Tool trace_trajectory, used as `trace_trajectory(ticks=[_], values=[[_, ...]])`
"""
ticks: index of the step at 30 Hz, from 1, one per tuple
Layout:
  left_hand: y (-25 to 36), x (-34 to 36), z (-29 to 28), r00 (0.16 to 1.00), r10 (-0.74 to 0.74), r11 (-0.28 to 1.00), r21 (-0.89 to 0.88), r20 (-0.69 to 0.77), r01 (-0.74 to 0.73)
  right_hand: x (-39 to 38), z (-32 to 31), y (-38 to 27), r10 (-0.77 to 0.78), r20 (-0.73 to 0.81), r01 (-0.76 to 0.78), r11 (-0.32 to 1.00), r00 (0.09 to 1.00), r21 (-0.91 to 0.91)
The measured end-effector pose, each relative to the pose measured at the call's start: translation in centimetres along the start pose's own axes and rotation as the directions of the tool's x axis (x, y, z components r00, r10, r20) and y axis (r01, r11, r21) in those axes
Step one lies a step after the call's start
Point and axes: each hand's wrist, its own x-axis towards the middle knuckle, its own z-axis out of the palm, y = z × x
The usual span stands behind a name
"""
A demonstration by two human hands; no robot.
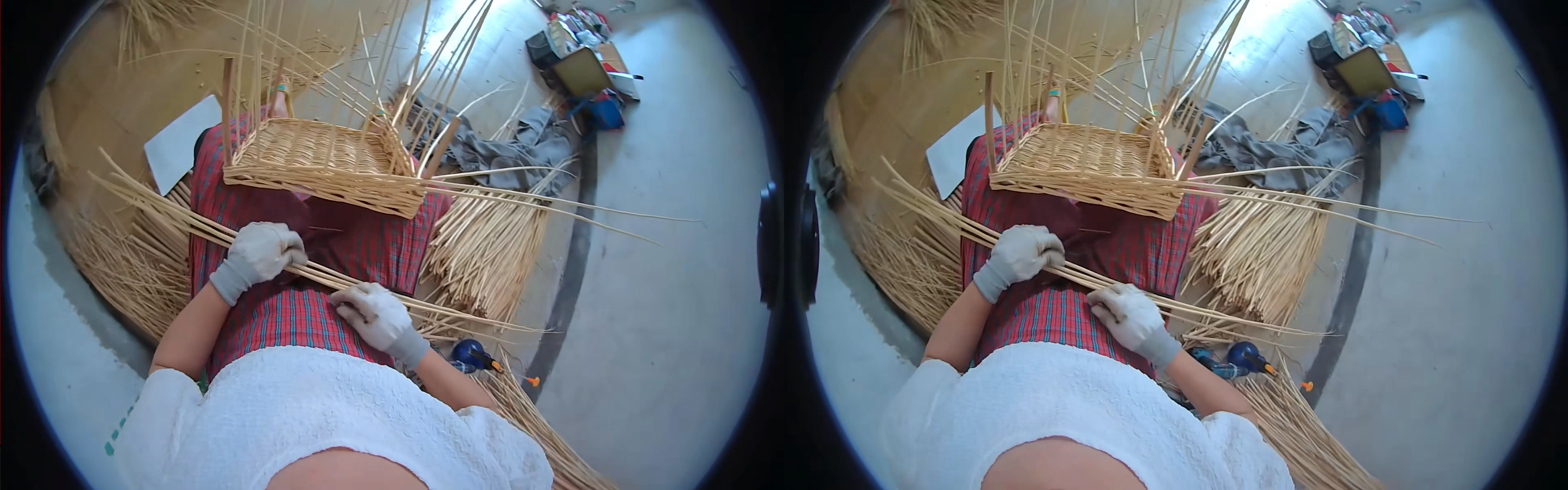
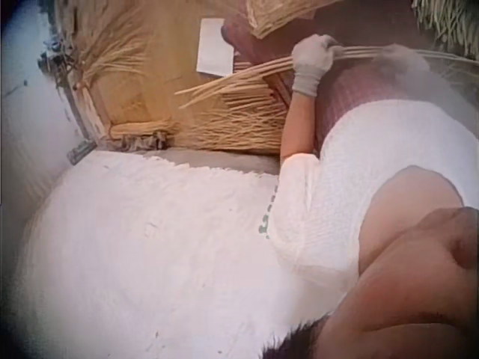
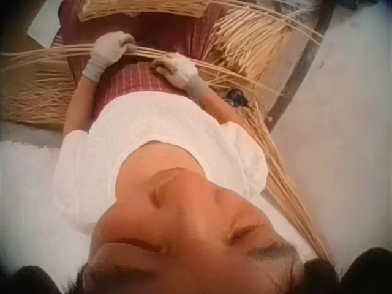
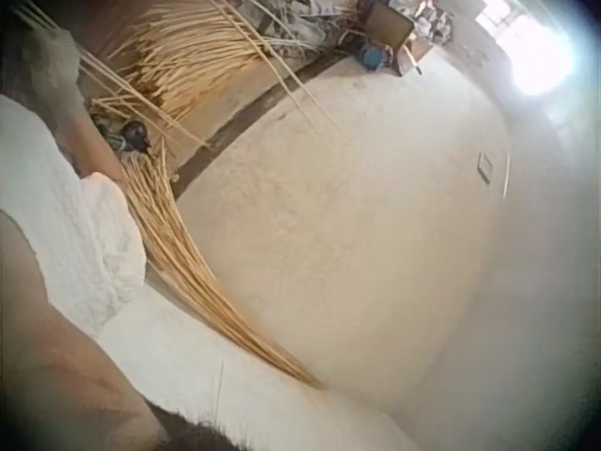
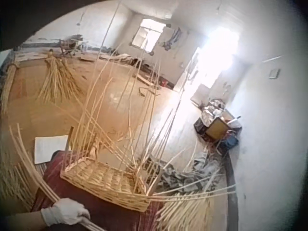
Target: The person weaves a rectangular basket using thin wooden strips. They sit on the floor and interlace the strips through the vertical frame of the basket, occasionally adjusting the position of the basket and the strips.
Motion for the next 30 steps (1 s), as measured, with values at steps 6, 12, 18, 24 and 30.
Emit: trace_trajectory(ticks=[6, 12, 18, 24, 30], values=[[0.2, -0.3, 0.3, 0.932, 0.143, 0.986, 0.132, -0.333, -0.104, 2.0, 1.9, -0.9, -0.087, 0.099, 0.085, 0.996, 0.991, 0.025], [4.0, -1.1, -1.8, 0.873, 0.329, 0.944, 0.156, -0.360, -0.291, 6.4, 0.8, -3.5, 0.201, -0.306, 0.116, 0.632, 0.931, 0.767], [-9.3, -4.3, -8.0, 0.871, 0.009, 0.999, -0.037, -0.492, -0.032, 4.4, -14.0, 6.2, 0.156, -0.784, 0.729, 0.297, 0.600, 0.617], [-3.9, -2.4, -6.0, 0.909, -0.003, 0.954, -0.273, -0.417, -0.122, 8.9, -6.0, 1.1, 0.244, -0.502, 0.325, 0.520, 0.830, 0.790], [-9.1, 1.8, -7.8, 0.514, -0.284, 0.944, -0.330, -0.810, 0.001, 9.3, -7.4, 3.4, 0.432, -0.515, 0.319, 0.448, 0.741, 0.835]])
